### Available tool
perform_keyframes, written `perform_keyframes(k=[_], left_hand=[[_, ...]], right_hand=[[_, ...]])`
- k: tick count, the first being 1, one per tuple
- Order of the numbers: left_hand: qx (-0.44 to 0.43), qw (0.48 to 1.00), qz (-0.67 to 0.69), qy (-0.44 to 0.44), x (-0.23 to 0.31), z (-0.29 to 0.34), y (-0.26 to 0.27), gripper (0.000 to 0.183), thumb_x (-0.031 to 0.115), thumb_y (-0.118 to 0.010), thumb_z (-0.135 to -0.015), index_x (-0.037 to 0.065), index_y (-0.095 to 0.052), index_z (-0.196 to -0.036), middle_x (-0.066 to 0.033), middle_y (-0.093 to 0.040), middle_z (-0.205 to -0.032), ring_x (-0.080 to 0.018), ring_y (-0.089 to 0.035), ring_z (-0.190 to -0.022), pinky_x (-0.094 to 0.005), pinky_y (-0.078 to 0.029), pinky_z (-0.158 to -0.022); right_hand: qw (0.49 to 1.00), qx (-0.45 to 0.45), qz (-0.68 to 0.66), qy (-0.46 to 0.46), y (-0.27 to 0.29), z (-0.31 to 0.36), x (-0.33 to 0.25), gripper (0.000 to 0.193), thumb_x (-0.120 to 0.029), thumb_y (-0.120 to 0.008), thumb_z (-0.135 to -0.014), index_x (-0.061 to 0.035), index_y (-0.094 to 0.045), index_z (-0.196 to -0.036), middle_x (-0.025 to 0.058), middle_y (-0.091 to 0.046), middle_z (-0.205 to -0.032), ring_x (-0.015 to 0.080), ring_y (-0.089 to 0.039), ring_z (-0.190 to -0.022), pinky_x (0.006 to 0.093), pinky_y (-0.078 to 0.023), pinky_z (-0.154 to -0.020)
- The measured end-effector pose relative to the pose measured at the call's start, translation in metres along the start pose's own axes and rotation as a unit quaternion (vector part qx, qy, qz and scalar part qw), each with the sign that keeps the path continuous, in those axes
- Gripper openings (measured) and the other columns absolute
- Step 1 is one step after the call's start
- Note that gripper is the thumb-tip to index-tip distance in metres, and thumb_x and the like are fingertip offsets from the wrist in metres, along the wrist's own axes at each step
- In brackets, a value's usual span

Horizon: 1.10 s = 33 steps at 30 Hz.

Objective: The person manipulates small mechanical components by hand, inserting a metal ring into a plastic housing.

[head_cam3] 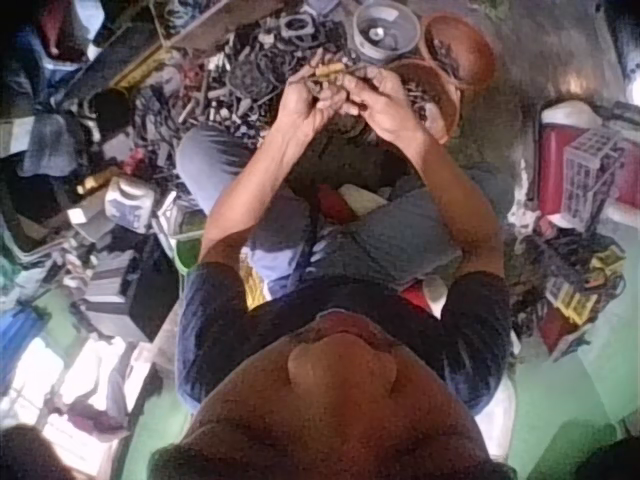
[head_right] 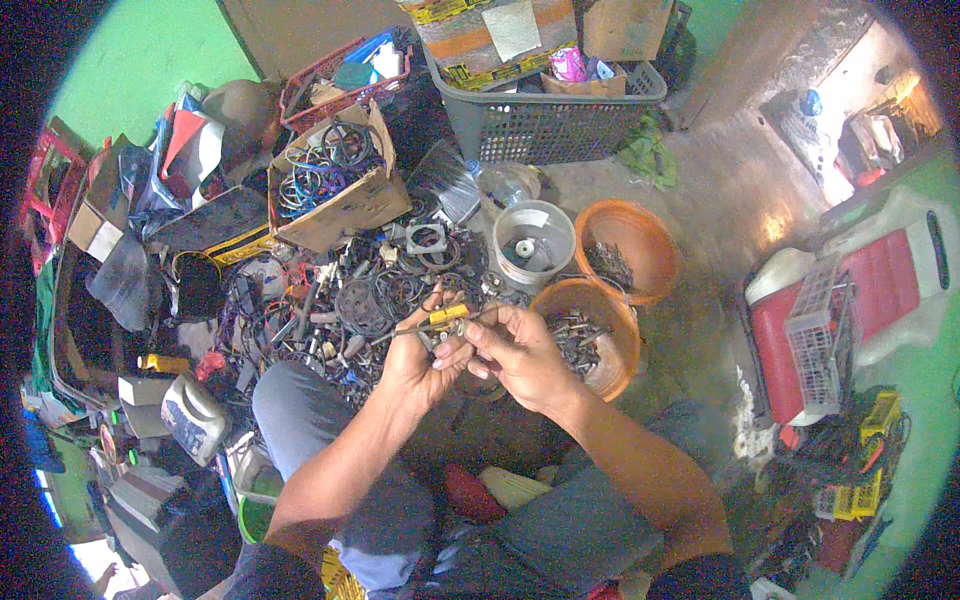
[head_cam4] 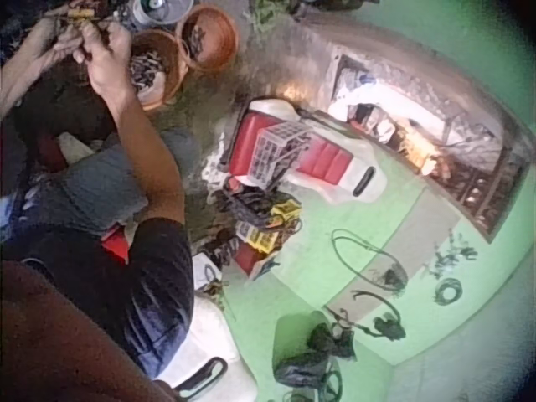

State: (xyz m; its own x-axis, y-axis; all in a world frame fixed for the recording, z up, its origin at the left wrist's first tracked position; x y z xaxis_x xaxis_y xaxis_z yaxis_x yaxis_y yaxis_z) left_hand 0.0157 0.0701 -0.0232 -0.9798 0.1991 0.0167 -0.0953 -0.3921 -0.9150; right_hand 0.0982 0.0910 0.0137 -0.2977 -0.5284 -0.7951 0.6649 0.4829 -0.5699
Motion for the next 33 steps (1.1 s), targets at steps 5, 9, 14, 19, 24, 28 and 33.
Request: perform_keyframes(k=[5, 9, 14, 19, 24, 28, 33], left_hand=[[0.003, 0.999, -0.039, -0.015, 0.005, -0.008, 0.012, 0.024, 0.027, -0.048, -0.104, 0.004, -0.057, -0.102, -0.0104, -0.059, -0.079, -0.0138, -0.040, -0.042, -0.0247, -0.031, -0.036], [0.014, 0.998, -0.059, -0.019, 0.002, -0.008, 0.009, 0.022, 0.025, -0.047, -0.104, 0.005, -0.057, -0.101, -0.0101, -0.060, -0.081, -0.0136, -0.040, -0.044, -0.0248, -0.029, -0.035], [0.058, 0.994, -0.091, -0.028, 0.009, -0.009, 0.016, 0.018, 0.019, -0.043, -0.104, 0.006, -0.056, -0.103, -0.0094, -0.060, -0.083, -0.0130, -0.039, -0.044, -0.0250, -0.028, -0.036], [0.085, 0.983, -0.064, -0.148, 0.085, -0.015, 0.040, 0.021, 0.017, -0.039, -0.103, 0.009, -0.058, -0.099, -0.0086, -0.059, -0.080, -0.0131, -0.038, -0.046, -0.0248, -0.028, -0.038], [-0.018, 0.997, -0.035, -0.074, 0.059, -0.010, 0.016, 0.020, 0.020, -0.045, -0.103, 0.008, -0.059, -0.098, -0.0088, -0.057, -0.077, -0.0137, -0.039, -0.047, -0.0252, -0.028, -0.037], [-0.037, 0.998, -0.036, -0.037, 0.041, -0.002, 0.011, 0.026, 0.026, -0.047, -0.104, 0.005, -0.058, -0.096, -0.0080, -0.057, -0.074, -0.0139, -0.040, -0.045, -0.0252, -0.029, -0.037], [-0.021, 0.999, -0.023, -0.035, 0.039, -0.002, 0.007, 0.023, 0.026, -0.052, -0.102, 0.007, -0.061, -0.094, -0.0075, -0.053, -0.068, -0.0144, -0.037, -0.043, -0.0257, -0.028, -0.036]], right_hand=[[0.957, 0.116, 0.242, 0.110, 0.012, 0.006, -0.008, 0.011, -0.003, -0.064, -0.095, -0.0026, -0.055, -0.089, 0.0051, -0.062, -0.075, 0.0131, -0.060, -0.066, 0.0284, -0.043, -0.057], [0.852, 0.146, 0.439, 0.244, -0.002, 0.019, -0.030, 0.016, -0.001, -0.070, -0.088, 0.0000, -0.053, -0.088, 0.0106, -0.055, -0.072, 0.0214, -0.056, -0.062, 0.0360, -0.045, -0.060], [0.699, 0.084, 0.575, 0.418, -0.022, 0.032, -0.044, 0.016, 0.007, -0.071, -0.082, 0.0017, -0.058, -0.089, 0.0117, -0.053, -0.074, 0.0189, -0.051, -0.056, 0.0310, -0.040, -0.053], [0.669, 0.062, 0.579, 0.462, -0.049, 0.065, -0.073, 0.021, 0.007, -0.074, -0.079, 0.0025, -0.056, -0.090, 0.0130, -0.054, -0.080, 0.0251, -0.055, -0.063, 0.0358, -0.044, -0.052], [0.804, 0.130, 0.463, 0.350, -0.002, 0.043, -0.072, 0.018, 0.006, -0.071, -0.083, 0.0019, -0.060, -0.097, 0.0112, -0.059, -0.088, 0.0154, -0.059, -0.071, 0.0281, -0.048, -0.059], [0.964, 0.107, 0.178, 0.165, 0.022, 0.026, -0.042, 0.012, 0.000, -0.062, -0.095, 0.0031, -0.058, -0.107, 0.0110, -0.063, -0.107, 0.0192, -0.065, -0.094, 0.0311, -0.056, -0.080], [0.996, 0.053, 0.017, 0.075, 0.024, 0.019, -0.031, 0.025, -0.008, -0.059, -0.099, 0.0039, -0.058, -0.121, 0.0141, -0.064, -0.112, 0.0235, -0.066, -0.102, 0.0374, -0.058, -0.086]])
Point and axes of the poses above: each hand's wrist, its own z-axis away from the middle knuckle, its own y-axis out of the back of the hand, x = y × z, the point moved 8 cm from there along -z, towards the middle knuckle
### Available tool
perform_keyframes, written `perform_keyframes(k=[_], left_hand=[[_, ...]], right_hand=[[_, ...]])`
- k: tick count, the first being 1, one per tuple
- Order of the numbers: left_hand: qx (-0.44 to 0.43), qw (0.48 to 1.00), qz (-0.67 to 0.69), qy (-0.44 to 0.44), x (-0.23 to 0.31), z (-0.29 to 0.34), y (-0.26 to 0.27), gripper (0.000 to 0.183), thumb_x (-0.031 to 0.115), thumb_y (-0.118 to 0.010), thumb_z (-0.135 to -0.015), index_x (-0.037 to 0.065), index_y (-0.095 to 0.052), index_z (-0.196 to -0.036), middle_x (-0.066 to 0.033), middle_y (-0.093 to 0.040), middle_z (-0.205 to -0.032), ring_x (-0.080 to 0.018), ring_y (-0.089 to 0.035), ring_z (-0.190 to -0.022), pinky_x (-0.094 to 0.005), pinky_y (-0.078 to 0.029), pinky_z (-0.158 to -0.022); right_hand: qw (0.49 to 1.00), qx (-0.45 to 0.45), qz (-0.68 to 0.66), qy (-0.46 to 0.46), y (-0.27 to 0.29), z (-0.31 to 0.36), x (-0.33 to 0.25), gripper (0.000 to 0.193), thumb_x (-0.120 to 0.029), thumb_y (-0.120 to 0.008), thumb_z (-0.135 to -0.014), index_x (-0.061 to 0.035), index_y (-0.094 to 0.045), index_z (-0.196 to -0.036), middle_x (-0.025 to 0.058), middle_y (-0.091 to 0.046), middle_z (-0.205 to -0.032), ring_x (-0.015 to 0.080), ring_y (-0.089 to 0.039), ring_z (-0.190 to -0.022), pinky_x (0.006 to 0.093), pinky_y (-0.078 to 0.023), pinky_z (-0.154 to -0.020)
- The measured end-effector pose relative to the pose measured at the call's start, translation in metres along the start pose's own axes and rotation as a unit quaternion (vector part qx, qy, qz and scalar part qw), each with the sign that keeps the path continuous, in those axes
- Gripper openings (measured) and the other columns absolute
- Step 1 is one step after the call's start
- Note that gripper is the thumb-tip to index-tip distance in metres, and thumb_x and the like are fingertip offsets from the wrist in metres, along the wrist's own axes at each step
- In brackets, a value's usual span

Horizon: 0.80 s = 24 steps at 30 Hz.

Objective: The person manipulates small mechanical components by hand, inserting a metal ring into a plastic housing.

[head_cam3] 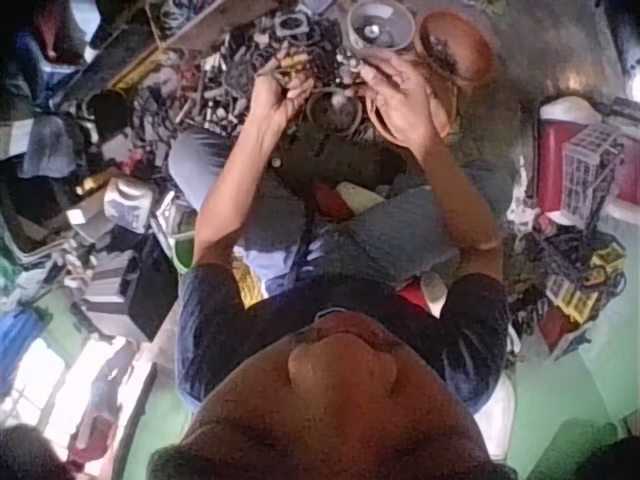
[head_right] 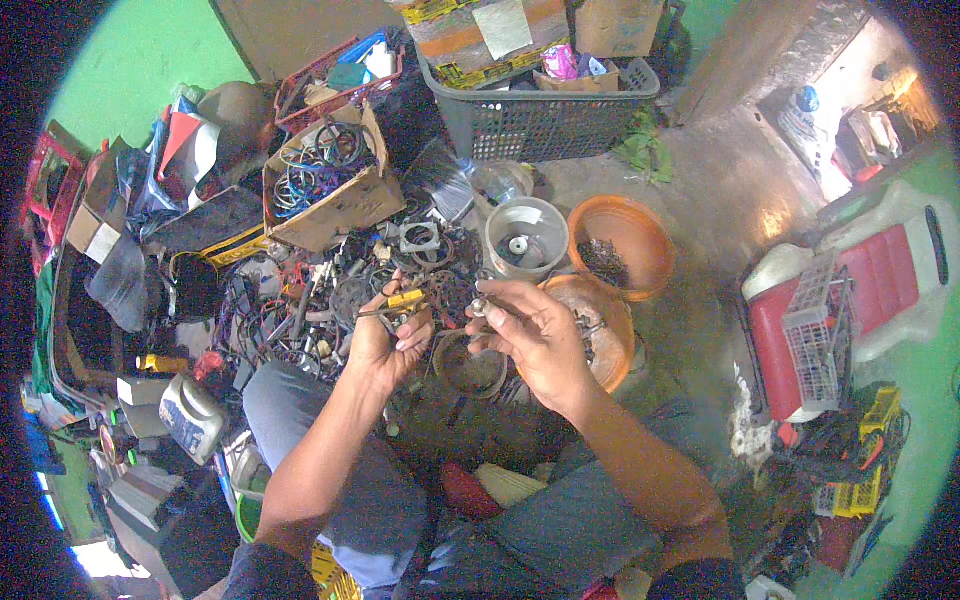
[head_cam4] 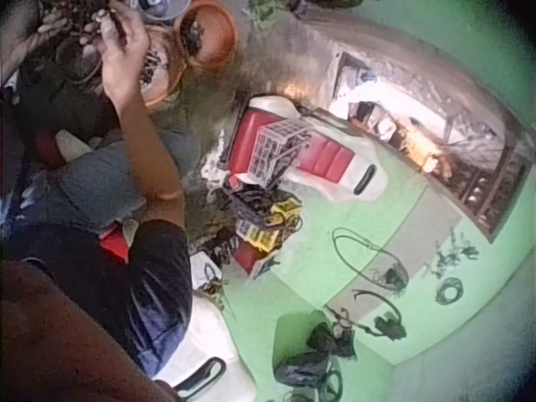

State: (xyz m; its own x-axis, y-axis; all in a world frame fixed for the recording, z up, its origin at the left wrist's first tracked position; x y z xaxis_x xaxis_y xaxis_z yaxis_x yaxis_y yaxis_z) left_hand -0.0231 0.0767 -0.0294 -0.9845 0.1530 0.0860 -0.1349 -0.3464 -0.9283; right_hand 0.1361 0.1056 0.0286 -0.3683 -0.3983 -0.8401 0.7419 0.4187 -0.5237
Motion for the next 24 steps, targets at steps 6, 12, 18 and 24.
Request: perform_keyframes(k=[6, 12, 18, 24], left_hand=[[-0.014, 1.000, 0.008, 0.023, -0.005, 0.000, -0.006, 0.023, 0.027, -0.052, -0.101, 0.006, -0.060, -0.095, -0.0069, -0.052, -0.068, -0.0135, -0.036, -0.044, -0.0254, -0.028, -0.037], [-0.031, 0.999, 0.001, 0.019, -0.001, 0.001, -0.010, 0.027, 0.028, -0.046, -0.105, 0.007, -0.055, -0.091, -0.0053, -0.051, -0.070, -0.0138, -0.039, -0.043, -0.0261, -0.028, -0.036], [-0.025, 1.000, -0.002, 0.009, 0.000, 0.000, -0.006, 0.026, 0.027, -0.047, -0.104, 0.007, -0.057, -0.090, -0.0062, -0.053, -0.072, -0.0140, -0.037, -0.044, -0.0258, -0.027, -0.036], [-0.022, 1.000, 0.000, 0.015, -0.003, 0.000, -0.010, 0.026, 0.028, -0.047, -0.105, 0.008, -0.055, -0.089, -0.0050, -0.054, -0.078, -0.0133, -0.036, -0.045, -0.0260, -0.027, -0.038]], right_hand=[[0.992, -0.043, -0.104, -0.053, 0.004, 0.000, 0.014, 0.034, -0.013, -0.056, -0.101, 0.0018, -0.055, -0.132, 0.0120, -0.065, -0.110, 0.0216, -0.065, -0.100, 0.0383, -0.056, -0.087], [0.976, -0.053, -0.190, -0.091, -0.003, -0.002, 0.015, 0.019, -0.023, -0.055, -0.103, -0.0069, -0.061, -0.111, 0.0044, -0.058, -0.097, 0.0195, -0.057, -0.092, 0.0373, -0.050, -0.081], [0.960, -0.102, -0.247, -0.090, -0.003, -0.002, 0.021, 0.013, -0.025, -0.054, -0.103, -0.0120, -0.055, -0.100, 0.0030, -0.055, -0.092, 0.0209, -0.057, -0.090, 0.0397, -0.049, -0.079], [0.961, -0.110, -0.242, -0.074, -0.004, -0.002, 0.018, 0.018, -0.027, -0.055, -0.103, -0.0097, -0.059, -0.101, 0.0030, -0.057, -0.088, 0.0193, -0.057, -0.087, 0.0374, -0.048, -0.078]])
Point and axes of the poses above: each hand's wrist, its own z-axis away from the middle knuckle, its own y-axis out of the back of the hand, x = y × z, the point moved 8 cm from there along -z, towards the middle knuckle
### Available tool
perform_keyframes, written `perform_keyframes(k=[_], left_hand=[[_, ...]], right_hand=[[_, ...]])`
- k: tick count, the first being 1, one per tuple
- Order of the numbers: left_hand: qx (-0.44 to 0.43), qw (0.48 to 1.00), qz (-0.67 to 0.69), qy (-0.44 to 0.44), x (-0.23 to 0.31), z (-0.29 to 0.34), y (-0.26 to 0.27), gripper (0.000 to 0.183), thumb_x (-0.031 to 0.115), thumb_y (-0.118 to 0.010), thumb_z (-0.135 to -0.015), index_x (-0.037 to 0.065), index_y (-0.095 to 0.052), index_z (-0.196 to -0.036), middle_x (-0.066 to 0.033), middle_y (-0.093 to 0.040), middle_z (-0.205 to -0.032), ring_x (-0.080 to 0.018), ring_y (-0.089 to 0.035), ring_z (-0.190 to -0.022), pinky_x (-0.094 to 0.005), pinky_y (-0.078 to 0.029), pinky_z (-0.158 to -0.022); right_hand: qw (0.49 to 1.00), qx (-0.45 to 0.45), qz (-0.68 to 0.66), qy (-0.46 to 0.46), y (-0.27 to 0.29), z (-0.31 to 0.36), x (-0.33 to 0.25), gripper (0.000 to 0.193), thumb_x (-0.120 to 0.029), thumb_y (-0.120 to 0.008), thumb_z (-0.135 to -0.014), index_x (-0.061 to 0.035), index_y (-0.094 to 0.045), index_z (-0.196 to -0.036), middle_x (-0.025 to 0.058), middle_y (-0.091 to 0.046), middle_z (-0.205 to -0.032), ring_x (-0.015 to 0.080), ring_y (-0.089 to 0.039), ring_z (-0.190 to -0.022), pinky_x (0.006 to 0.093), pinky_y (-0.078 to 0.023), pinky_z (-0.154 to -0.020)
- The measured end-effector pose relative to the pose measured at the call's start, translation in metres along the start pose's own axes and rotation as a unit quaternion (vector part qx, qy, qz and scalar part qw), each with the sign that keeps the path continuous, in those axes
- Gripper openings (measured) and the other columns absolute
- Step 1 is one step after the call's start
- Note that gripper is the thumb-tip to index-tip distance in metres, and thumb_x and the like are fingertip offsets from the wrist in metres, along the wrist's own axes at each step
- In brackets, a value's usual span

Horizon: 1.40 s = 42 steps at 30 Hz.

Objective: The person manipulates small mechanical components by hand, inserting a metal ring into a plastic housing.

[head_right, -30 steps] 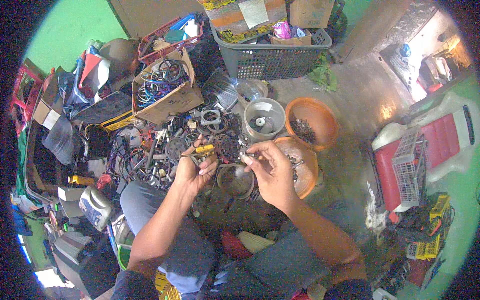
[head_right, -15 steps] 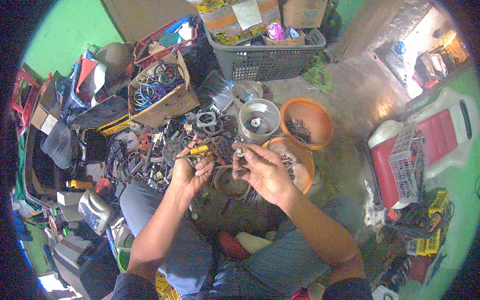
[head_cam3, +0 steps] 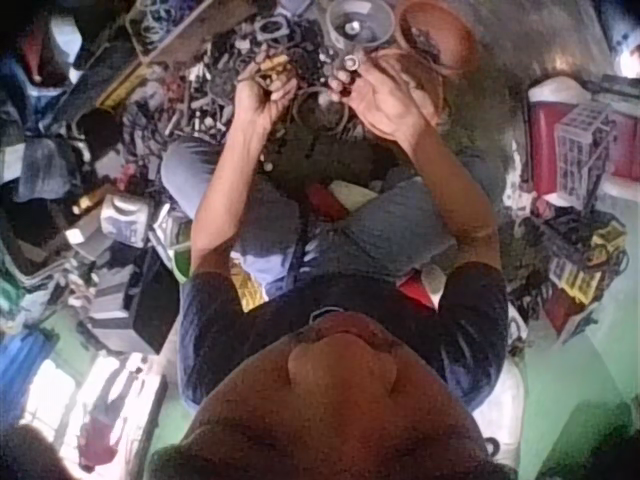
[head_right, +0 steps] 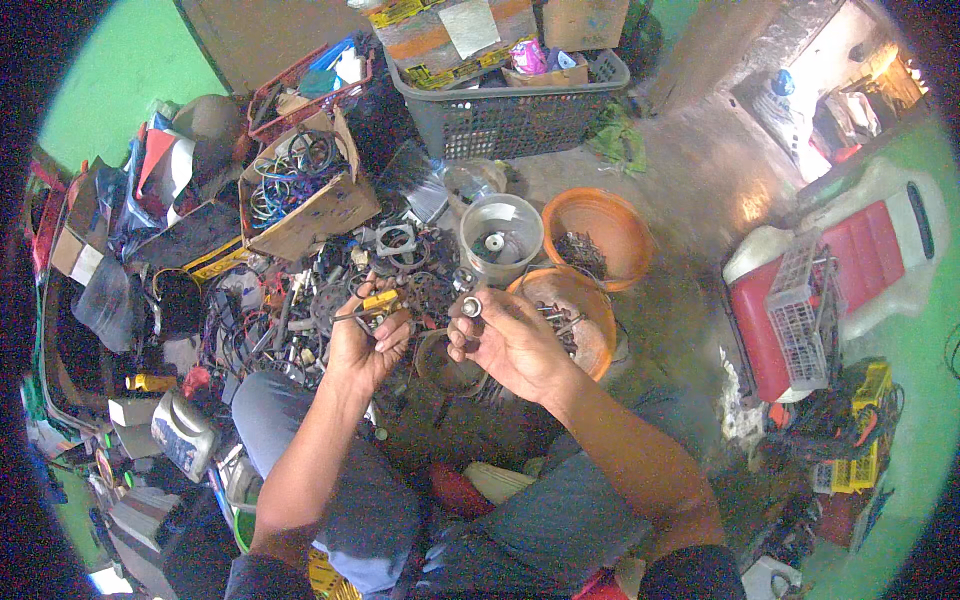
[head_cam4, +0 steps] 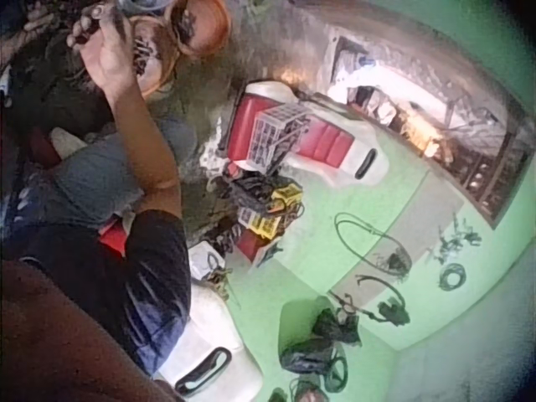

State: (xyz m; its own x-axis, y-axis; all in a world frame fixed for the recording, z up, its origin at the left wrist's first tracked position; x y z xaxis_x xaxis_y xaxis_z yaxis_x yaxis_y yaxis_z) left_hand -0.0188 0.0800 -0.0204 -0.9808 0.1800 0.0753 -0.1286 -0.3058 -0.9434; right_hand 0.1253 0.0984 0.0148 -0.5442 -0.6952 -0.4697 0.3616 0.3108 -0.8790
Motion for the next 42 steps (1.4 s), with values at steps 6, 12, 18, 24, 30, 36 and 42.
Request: perform_keyframes(k=[6, 12, 18, 24, 30, 36, 42], left_hand=[[0.017, 1.000, 0.002, 0.010, -0.009, -0.006, -0.002, 0.024, 0.027, -0.049, -0.103, 0.006, -0.059, -0.097, -0.0057, -0.056, -0.082, -0.0129, -0.039, -0.051, -0.0257, -0.030, -0.042], [0.014, 0.999, -0.028, -0.002, -0.014, -0.015, 0.007, 0.029, 0.025, -0.047, -0.102, 0.000, -0.059, -0.110, -0.0145, -0.063, -0.098, -0.0178, -0.050, -0.064, -0.0272, -0.042, -0.053], [0.074, 0.994, -0.080, -0.006, -0.029, -0.012, -0.003, 0.041, 0.025, -0.047, -0.100, -0.003, -0.055, -0.128, -0.0185, -0.063, -0.112, -0.0271, -0.062, -0.092, -0.0381, -0.057, -0.080], [-0.013, 0.996, -0.082, 0.017, -0.037, -0.013, -0.011, 0.048, 0.016, -0.039, -0.102, -0.004, -0.038, -0.145, -0.0256, -0.049, -0.135, -0.0403, -0.055, -0.116, -0.0523, -0.047, -0.106], [-0.041, 0.990, -0.131, 0.006, -0.038, -0.012, -0.016, 0.048, 0.016, -0.040, -0.103, -0.005, -0.035, -0.146, -0.0238, -0.050, -0.138, -0.0420, -0.053, -0.124, -0.0516, -0.045, -0.109], [-0.060, 0.988, -0.143, 0.022, -0.034, -0.006, -0.018, 0.054, 0.020, -0.045, -0.100, -0.001, -0.035, -0.148, -0.0214, -0.049, -0.142, -0.0364, -0.051, -0.129, -0.0480, -0.042, -0.111], [-0.061, 0.981, -0.185, 0.010, -0.028, -0.002, -0.016, 0.058, 0.009, -0.045, -0.093, -0.001, -0.035, -0.149, -0.0224, -0.050, -0.142, -0.0348, -0.054, -0.127, -0.0476, -0.042, -0.111]], right_hand=[[0.991, 0.027, 0.128, 0.003, -0.005, 0.001, -0.009, 0.024, -0.020, -0.061, -0.099, -0.0028, -0.062, -0.117, 0.0036, -0.062, -0.091, 0.0162, -0.061, -0.085, 0.0339, -0.049, -0.077], [0.913, 0.116, 0.382, 0.087, -0.001, 0.001, -0.093, 0.022, -0.012, -0.065, -0.095, 0.0004, -0.064, -0.112, 0.0050, -0.069, -0.092, 0.0130, -0.065, -0.081, 0.0285, -0.053, -0.071], [0.679, 0.268, 0.667, 0.148, 0.062, 0.011, -0.205, 0.024, -0.015, -0.074, -0.085, -0.0002, -0.066, -0.102, 0.0121, -0.072, -0.085, 0.0191, -0.069, -0.077, 0.0329, -0.055, -0.069], [0.493, 0.310, 0.799, 0.152, 0.120, 0.010, -0.228, 0.020, -0.010, -0.076, -0.081, -0.0046, -0.066, -0.098, 0.0105, -0.071, -0.083, 0.0184, -0.067, -0.075, 0.0341, -0.052, -0.069], [0.476, 0.350, 0.788, 0.172, 0.142, 0.013, -0.230, 0.019, -0.013, -0.073, -0.080, -0.0046, -0.070, -0.097, 0.0219, -0.071, -0.092, 0.0344, -0.071, -0.089, 0.0455, -0.055, -0.077], [0.530, 0.238, 0.801, 0.143, 0.104, -0.011, -0.183, 0.022, -0.016, -0.070, -0.087, -0.0033, -0.071, -0.105, 0.0171, -0.073, -0.097, 0.0301, -0.071, -0.088, 0.0409, -0.056, -0.079], [0.635, 0.119, 0.746, 0.161, 0.005, -0.014, -0.114, 0.017, -0.015, -0.068, -0.092, -0.0032, -0.071, -0.104, 0.0150, -0.072, -0.097, 0.0249, -0.071, -0.084, 0.0362, -0.055, -0.076]])
Point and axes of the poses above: each hand's wrist, its own z-axis away from the middle knuckle, its own y-axis out of the back of the hand, x = y × z, the point moved 8 cm from there along -z, towards the middle knuckle
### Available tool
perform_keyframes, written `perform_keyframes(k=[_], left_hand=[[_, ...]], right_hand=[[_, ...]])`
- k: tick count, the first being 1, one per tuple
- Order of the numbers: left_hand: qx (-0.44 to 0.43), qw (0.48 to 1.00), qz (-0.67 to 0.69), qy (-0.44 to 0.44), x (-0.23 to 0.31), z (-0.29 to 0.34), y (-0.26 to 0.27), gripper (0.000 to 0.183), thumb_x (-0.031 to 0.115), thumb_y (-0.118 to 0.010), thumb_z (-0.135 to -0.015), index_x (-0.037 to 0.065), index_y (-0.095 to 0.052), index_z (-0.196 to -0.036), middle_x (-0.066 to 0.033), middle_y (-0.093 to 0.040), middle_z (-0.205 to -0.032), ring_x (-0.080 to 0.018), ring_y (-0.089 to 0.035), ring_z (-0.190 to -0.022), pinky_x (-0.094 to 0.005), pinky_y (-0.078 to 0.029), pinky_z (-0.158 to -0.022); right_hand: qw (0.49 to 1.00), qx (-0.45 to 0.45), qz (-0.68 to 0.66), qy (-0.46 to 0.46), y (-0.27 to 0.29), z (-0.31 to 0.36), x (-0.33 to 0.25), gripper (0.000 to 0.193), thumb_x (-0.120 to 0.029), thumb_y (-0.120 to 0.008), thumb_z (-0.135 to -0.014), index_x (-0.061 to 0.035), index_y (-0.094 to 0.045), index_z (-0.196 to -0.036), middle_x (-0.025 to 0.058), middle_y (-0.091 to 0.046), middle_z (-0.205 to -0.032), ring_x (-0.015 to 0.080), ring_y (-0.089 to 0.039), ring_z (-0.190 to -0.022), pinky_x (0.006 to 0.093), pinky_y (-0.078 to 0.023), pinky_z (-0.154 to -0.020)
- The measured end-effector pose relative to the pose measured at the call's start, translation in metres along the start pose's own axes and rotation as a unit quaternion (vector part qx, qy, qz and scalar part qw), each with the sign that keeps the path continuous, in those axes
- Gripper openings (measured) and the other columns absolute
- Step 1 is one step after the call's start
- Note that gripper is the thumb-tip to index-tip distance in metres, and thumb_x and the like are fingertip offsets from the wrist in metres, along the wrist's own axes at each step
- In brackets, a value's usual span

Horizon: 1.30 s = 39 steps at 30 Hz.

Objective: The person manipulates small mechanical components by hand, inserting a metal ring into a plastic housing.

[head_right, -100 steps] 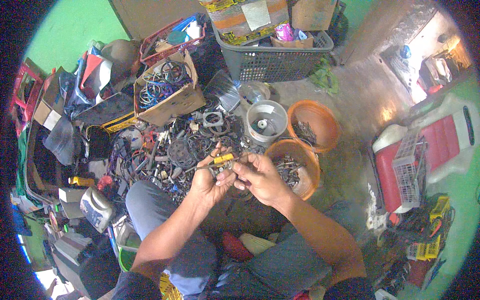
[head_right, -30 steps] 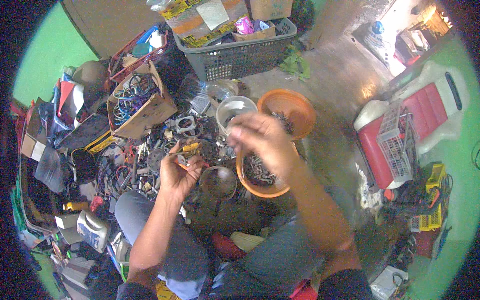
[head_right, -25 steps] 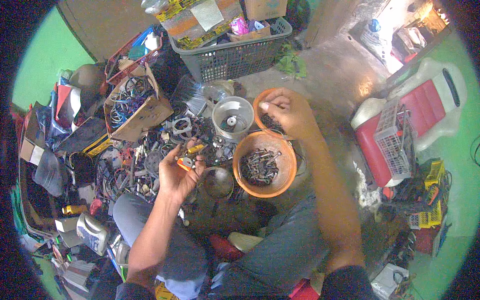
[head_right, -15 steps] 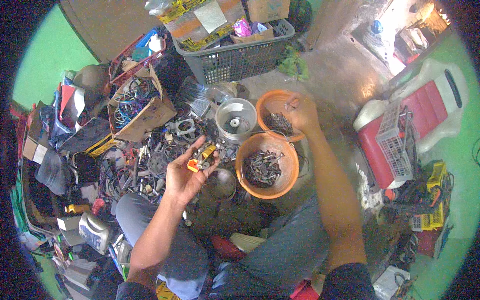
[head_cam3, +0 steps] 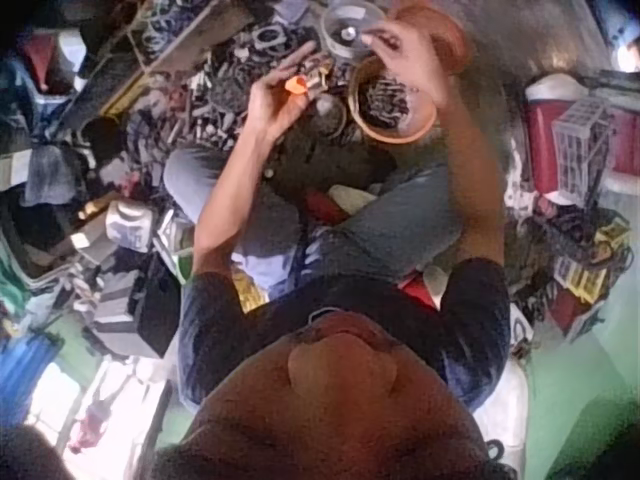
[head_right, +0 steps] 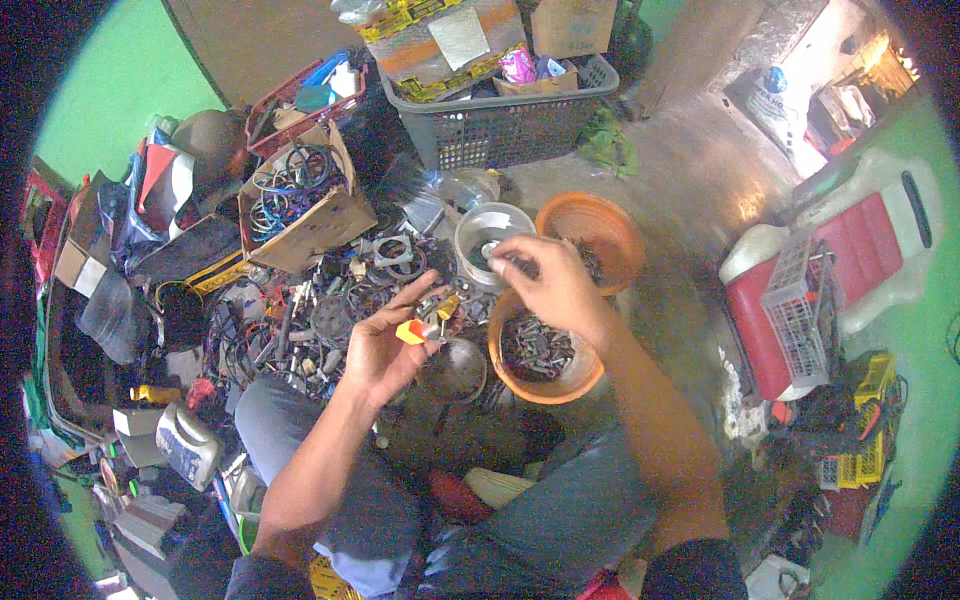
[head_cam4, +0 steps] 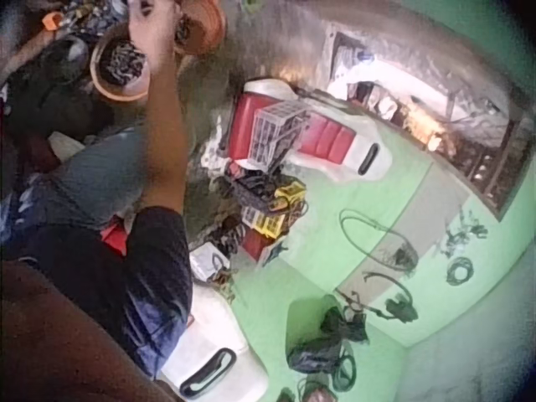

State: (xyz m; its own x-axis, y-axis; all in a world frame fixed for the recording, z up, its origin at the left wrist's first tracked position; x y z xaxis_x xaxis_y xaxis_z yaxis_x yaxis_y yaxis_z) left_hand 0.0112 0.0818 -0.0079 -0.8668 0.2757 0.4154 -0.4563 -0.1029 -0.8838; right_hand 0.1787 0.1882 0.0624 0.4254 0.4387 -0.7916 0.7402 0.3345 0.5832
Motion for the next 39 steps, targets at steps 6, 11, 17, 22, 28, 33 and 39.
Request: perform_keyframes(k=[6, 11, 17, 22, 28, 33, 39], left_hand=[[-0.022, 0.999, -0.044, 0.017, -0.001, 0.006, -0.006, 0.049, 0.015, -0.043, -0.101, -0.001, -0.038, -0.148, -0.0197, -0.054, -0.137, -0.0290, -0.059, -0.121, -0.0399, -0.050, -0.103], [-0.002, 0.990, -0.124, 0.060, -0.011, 0.005, -0.002, 0.048, 0.029, -0.036, -0.107, 0.000, -0.043, -0.144, -0.0167, -0.059, -0.130, -0.0278, -0.062, -0.115, -0.0388, -0.053, -0.097], [0.050, 0.972, -0.219, 0.067, -0.014, 0.006, -0.008, 0.039, 0.019, -0.032, -0.108, 0.004, -0.049, -0.140, -0.0136, -0.066, -0.117, -0.0171, -0.068, -0.103, -0.0285, -0.058, -0.085], [0.051, 0.967, -0.245, 0.054, -0.014, 0.004, -0.001, 0.042, 0.013, -0.034, -0.104, 0.004, -0.047, -0.142, -0.0154, -0.059, -0.129, -0.0204, -0.064, -0.110, -0.0326, -0.056, -0.092], [0.058, 0.941, -0.331, 0.038, -0.012, 0.004, 0.002, 0.051, 0.005, -0.036, -0.096, 0.003, -0.044, -0.146, -0.0168, -0.052, -0.139, -0.0210, -0.062, -0.113, -0.0318, -0.055, -0.093], [0.074, 0.925, -0.370, 0.041, -0.012, 0.006, 0.005, 0.052, 0.005, -0.038, -0.092, 0.003, -0.047, -0.144, -0.0153, -0.057, -0.133, -0.0189, -0.064, -0.107, -0.0296, -0.055, -0.089], [0.095, 0.934, -0.337, 0.074, -0.016, 0.007, 0.001, 0.043, 0.005, -0.039, -0.090, 0.001, -0.055, -0.131, -0.0119, -0.065, -0.112, -0.0188, -0.067, -0.091, -0.0318, -0.058, -0.078]], right_hand=[[0.994, 0.000, -0.048, 0.096, -0.010, 0.019, -0.047, 0.015, -0.012, -0.069, -0.090, -0.0019, -0.070, -0.102, 0.0122, -0.071, -0.093, 0.0233, -0.069, -0.083, 0.0334, -0.053, -0.074], [0.992, -0.027, -0.067, 0.104, -0.018, 0.024, -0.045, 0.014, -0.009, -0.070, -0.089, -0.0023, -0.072, -0.101, 0.0110, -0.070, -0.092, 0.0233, -0.068, -0.082, 0.0334, -0.052, -0.074], [0.987, -0.101, -0.085, 0.088, -0.037, 0.032, -0.047, 0.012, -0.007, -0.071, -0.087, -0.0016, -0.074, -0.098, 0.0106, -0.069, -0.091, 0.0244, -0.067, -0.085, 0.0349, -0.053, -0.077], [0.984, -0.140, -0.073, 0.088, -0.047, 0.035, -0.052, 0.018, -0.008, -0.071, -0.087, -0.0023, -0.074, -0.104, 0.0106, -0.068, -0.093, 0.0234, -0.066, -0.085, 0.0348, -0.052, -0.076], [0.980, -0.172, -0.062, 0.085, -0.056, 0.039, -0.044, 0.021, -0.012, -0.072, -0.087, -0.0012, -0.073, -0.105, 0.0118, -0.066, -0.094, 0.0240, -0.065, -0.081, 0.0354, -0.051, -0.073], [0.979, -0.171, -0.066, 0.085, -0.061, 0.039, -0.041, 0.019, -0.013, -0.072, -0.087, -0.0013, -0.074, -0.101, 0.0117, -0.066, -0.089, 0.0249, -0.065, -0.078, 0.0365, -0.051, -0.071], [0.978, -0.197, -0.055, 0.032, -0.067, 0.040, -0.036, 0.015, -0.009, -0.073, -0.086, -0.0007, -0.072, -0.099, 0.0110, -0.071, -0.088, 0.0209, -0.068, -0.080, 0.0341, -0.052, -0.074]])
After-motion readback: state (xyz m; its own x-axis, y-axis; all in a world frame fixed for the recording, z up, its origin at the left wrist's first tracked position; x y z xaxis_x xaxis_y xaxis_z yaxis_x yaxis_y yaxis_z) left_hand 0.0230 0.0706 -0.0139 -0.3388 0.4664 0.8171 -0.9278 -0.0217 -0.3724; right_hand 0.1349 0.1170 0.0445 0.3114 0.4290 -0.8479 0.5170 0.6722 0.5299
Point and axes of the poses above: each hand's wrist, its own z-axis away from the middle knuckle, its own y-axis out of the back of the hand, x = y × z, the point moved 8 cm from there along -z, towards the middle knuckle
